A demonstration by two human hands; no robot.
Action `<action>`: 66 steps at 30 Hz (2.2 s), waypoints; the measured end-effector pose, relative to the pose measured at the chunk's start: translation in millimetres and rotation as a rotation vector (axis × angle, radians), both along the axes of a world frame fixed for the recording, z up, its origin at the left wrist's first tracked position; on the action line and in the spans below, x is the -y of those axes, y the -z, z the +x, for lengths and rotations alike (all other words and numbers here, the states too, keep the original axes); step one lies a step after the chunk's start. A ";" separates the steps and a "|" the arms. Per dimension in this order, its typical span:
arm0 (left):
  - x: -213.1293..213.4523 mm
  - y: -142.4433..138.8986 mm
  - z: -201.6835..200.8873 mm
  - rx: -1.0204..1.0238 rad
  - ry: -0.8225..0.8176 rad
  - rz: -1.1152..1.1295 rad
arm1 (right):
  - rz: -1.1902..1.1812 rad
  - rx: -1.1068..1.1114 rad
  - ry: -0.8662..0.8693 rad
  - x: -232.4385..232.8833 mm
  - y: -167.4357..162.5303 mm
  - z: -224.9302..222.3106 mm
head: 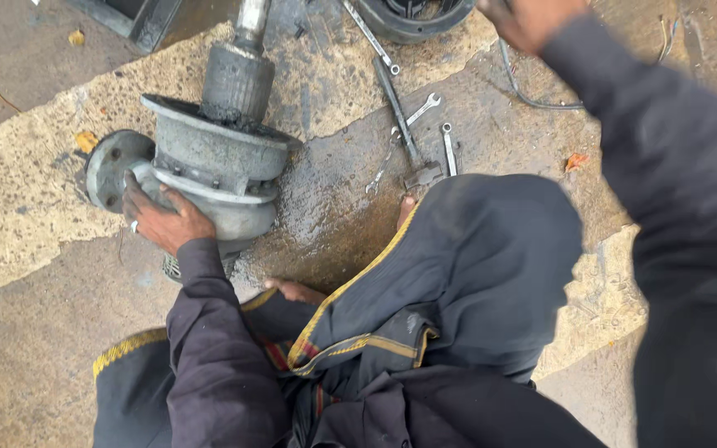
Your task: The person is repairing a motor by loosening and tightening bolts on the motor housing using a wrench. They also use a hammer to tap the motor housing. The person is sitting on the floor with various tools and motor parts around them.
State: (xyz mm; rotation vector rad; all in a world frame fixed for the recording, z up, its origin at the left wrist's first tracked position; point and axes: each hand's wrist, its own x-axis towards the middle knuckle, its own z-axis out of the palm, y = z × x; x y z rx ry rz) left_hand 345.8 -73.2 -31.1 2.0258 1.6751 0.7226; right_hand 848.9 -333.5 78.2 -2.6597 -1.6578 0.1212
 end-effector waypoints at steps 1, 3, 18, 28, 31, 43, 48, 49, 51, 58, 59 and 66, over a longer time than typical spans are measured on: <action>0.2 -0.5 3.2 0.001 -0.002 0.000 | 0.139 0.145 -0.080 21.4 2.4 2.3; -0.4 -1.9 9.8 0.017 0.008 0.020 | 0.173 -0.252 0.409 57.5 38.1 -22.2; 19.4 20.0 78.2 0.083 0.136 0.078 | 0.508 -0.523 0.917 234.7 163.1 -65.2; 49.9 10.8 72.5 0.046 0.191 0.061 | 0.541 -0.701 1.041 284.9 184.3 -82.6; 48.0 7.9 62.6 0.046 0.195 0.053 | 0.485 -0.691 1.008 285.4 187.2 -97.6; 48.6 -7.5 58.8 0.042 0.184 0.040 | 0.121 -0.446 0.821 212.5 166.9 -118.9; 48.1 -21.5 54.7 0.040 0.162 0.019 | 0.107 -0.499 0.975 182.1 156.4 -121.3; 46.9 -24.5 51.2 0.032 0.157 0.031 | 0.105 -0.551 1.018 180.9 155.5 -123.0; 43.4 -28.5 42.3 0.024 0.144 0.057 | 0.062 -0.648 0.913 182.7 154.2 -124.9; 35.8 -29.3 -3.9 -0.255 -0.015 -0.069 | 0.314 -0.620 0.659 207.5 79.3 -95.1; 39.2 -30.9 -11.1 -0.218 -0.021 0.091 | 0.373 -0.546 0.580 208.9 50.7 -90.2; 60.9 -58.1 -56.2 -0.154 -0.075 0.036 | 0.410 -1.313 0.387 154.2 -150.4 -158.1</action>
